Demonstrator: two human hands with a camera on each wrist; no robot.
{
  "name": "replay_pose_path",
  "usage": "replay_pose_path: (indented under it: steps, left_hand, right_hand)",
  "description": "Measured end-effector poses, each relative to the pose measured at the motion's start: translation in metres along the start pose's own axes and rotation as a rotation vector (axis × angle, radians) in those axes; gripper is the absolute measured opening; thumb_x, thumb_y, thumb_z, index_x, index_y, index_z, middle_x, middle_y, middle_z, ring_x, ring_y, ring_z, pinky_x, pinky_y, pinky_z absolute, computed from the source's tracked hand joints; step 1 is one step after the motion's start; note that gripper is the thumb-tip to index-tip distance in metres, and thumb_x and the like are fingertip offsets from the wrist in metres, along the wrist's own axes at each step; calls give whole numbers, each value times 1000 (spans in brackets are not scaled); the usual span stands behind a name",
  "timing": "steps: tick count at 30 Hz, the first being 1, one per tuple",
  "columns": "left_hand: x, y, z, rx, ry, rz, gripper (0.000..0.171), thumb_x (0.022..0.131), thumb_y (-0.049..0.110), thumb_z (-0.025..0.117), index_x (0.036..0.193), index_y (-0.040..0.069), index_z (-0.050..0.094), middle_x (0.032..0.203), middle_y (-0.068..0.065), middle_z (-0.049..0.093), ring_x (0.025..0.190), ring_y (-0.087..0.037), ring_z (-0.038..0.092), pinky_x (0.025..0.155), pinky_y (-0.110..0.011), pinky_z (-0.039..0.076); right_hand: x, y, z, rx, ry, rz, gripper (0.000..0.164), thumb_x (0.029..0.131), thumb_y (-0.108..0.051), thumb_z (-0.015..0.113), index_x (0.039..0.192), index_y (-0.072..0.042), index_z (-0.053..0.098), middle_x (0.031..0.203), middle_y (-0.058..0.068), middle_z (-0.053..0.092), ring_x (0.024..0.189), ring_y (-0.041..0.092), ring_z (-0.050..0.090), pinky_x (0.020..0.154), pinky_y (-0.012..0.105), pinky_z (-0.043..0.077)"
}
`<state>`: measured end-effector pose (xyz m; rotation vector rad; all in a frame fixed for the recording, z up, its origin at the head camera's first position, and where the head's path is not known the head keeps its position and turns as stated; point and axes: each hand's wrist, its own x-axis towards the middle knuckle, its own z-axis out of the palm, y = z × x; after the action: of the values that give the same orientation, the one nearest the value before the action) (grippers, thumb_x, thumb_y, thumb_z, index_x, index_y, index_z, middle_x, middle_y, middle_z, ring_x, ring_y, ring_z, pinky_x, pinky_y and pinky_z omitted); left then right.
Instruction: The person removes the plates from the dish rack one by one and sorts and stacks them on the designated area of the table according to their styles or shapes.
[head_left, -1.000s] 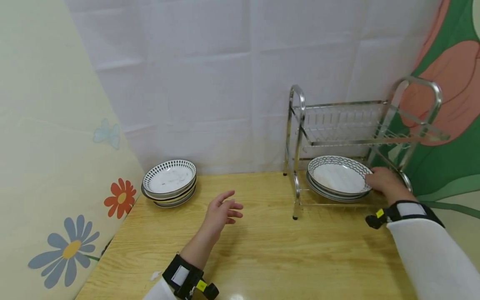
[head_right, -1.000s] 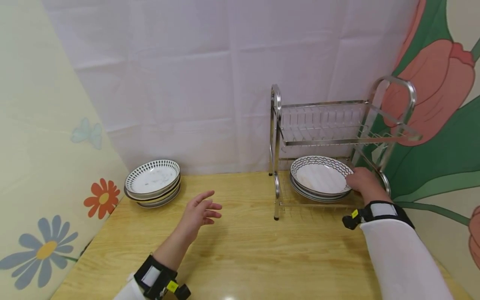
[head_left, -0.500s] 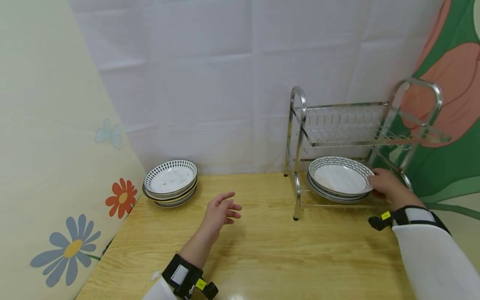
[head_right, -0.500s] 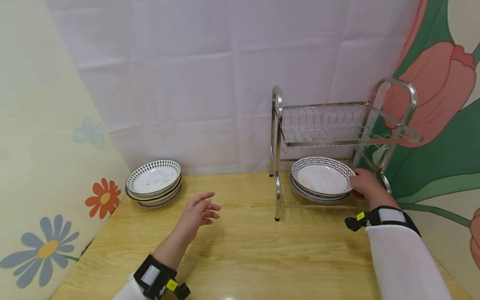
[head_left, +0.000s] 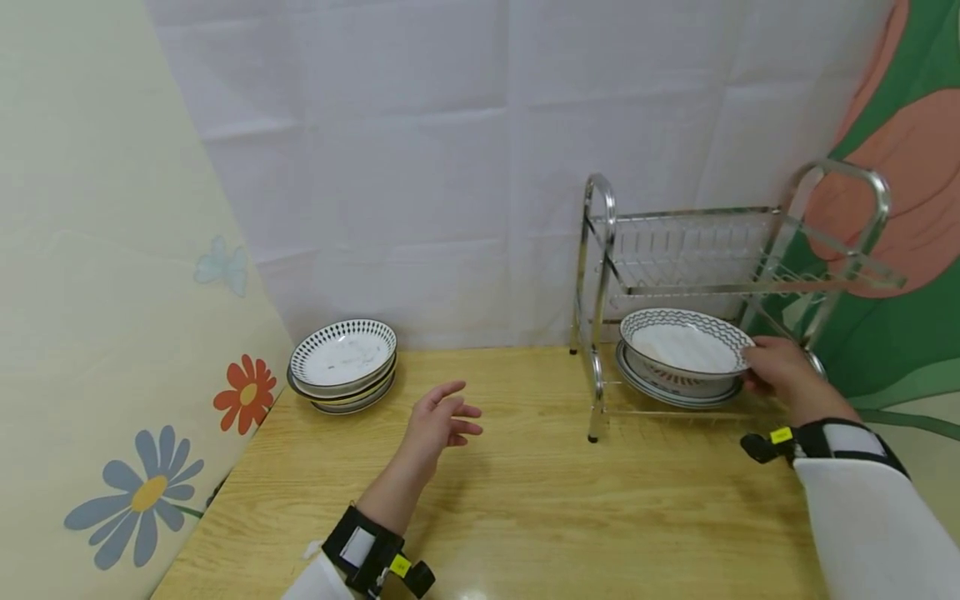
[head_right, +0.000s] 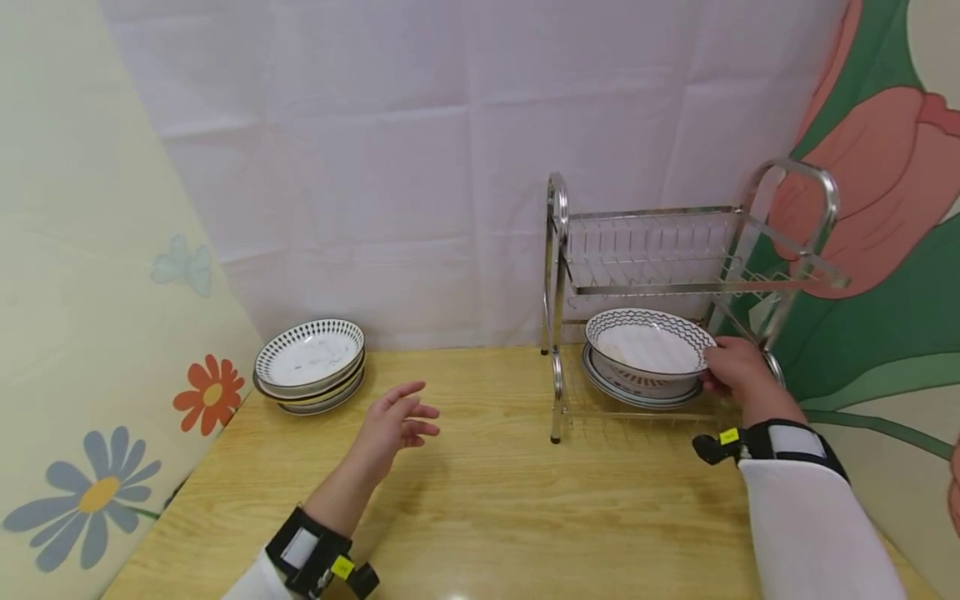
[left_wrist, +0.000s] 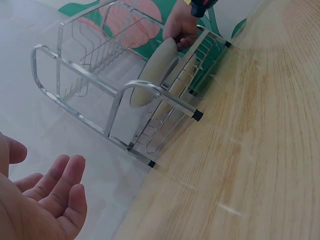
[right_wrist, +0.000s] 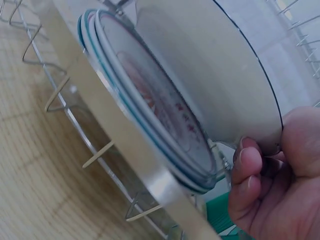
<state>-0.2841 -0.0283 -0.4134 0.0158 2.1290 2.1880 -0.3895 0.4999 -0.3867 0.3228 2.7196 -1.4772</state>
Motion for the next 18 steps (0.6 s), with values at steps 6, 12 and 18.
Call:
replay_pose_path:
  steps: [6,12,18]
  left_hand:
    - [0,0,0,-9,1,-2,45,105,22,47,149,12,50,104,-11,77,75,-13,75,66,-27,54]
    - [0,0,0,-14,-4,-1,46,105,21,48,150,12,48,103,-10,77,75,-12,75,66,-27,54]
    - [0,1,-1,-19,-1,8,45,106,22,48,150,12,48,105,-12,77,75,-13,75,66,-27,55]
  right_hand:
    - [-10,-8,-4,42,-52,-109,58,109,-22,27,150,18,22,68,-5,56,56,9,55,56,31,54]
    - [-22,-14,-7,47,-60,-157,59,109,-24,27,151,17,22,70,-4,55,56,11,52,55,32,51]
    - [-34,-20,-12,52,-93,-208,62,111,-27,28,155,15,18,70,-11,58,55,7,52,53,29,51]
